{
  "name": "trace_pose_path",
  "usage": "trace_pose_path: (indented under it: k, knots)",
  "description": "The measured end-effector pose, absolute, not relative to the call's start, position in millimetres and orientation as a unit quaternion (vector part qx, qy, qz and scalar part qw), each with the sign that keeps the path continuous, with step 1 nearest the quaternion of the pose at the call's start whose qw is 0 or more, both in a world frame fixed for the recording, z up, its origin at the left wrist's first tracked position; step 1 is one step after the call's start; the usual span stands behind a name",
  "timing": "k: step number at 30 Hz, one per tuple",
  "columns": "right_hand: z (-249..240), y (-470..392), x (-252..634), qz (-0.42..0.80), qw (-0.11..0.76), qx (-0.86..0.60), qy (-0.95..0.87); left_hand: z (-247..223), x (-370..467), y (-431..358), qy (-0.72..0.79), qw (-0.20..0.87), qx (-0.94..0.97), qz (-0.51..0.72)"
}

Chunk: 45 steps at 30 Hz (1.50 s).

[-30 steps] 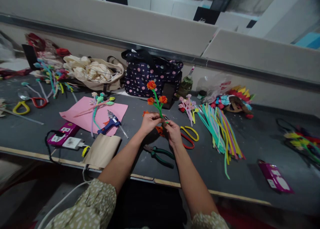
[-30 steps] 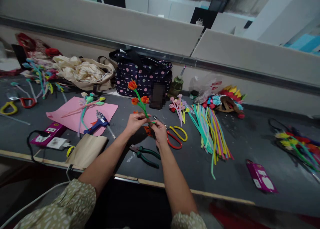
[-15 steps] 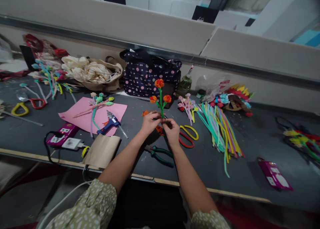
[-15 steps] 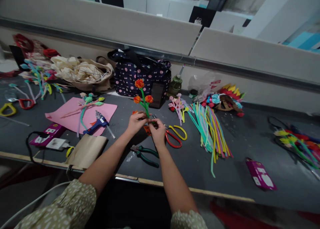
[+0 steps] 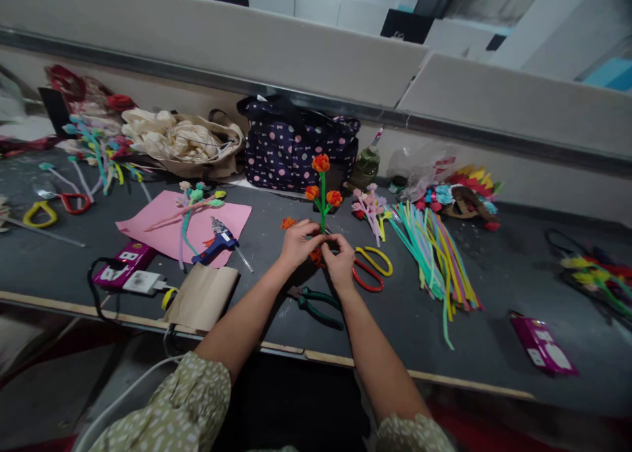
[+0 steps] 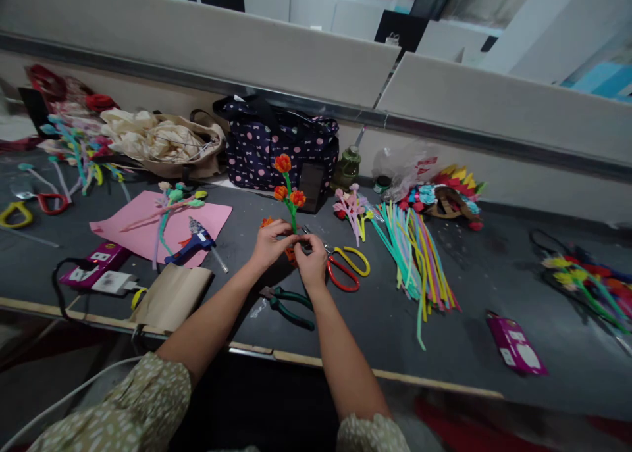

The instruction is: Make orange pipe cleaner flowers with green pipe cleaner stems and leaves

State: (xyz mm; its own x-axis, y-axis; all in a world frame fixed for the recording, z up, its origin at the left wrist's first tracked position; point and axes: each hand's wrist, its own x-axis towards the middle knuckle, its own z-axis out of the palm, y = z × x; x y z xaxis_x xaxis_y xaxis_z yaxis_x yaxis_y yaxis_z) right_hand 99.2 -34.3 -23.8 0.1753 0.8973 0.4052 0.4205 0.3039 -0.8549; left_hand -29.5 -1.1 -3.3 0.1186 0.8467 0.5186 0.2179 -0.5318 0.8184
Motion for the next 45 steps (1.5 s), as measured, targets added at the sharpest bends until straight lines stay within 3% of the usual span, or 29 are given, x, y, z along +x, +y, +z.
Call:
trace_pose_path:
  k: [45]
  knots:
    - [-15.1,-30.3,107.9,0.33,0.531,-0.494,-0.604,6.6,-40.7,3.9,0.288,0.347,0.716,0.533]
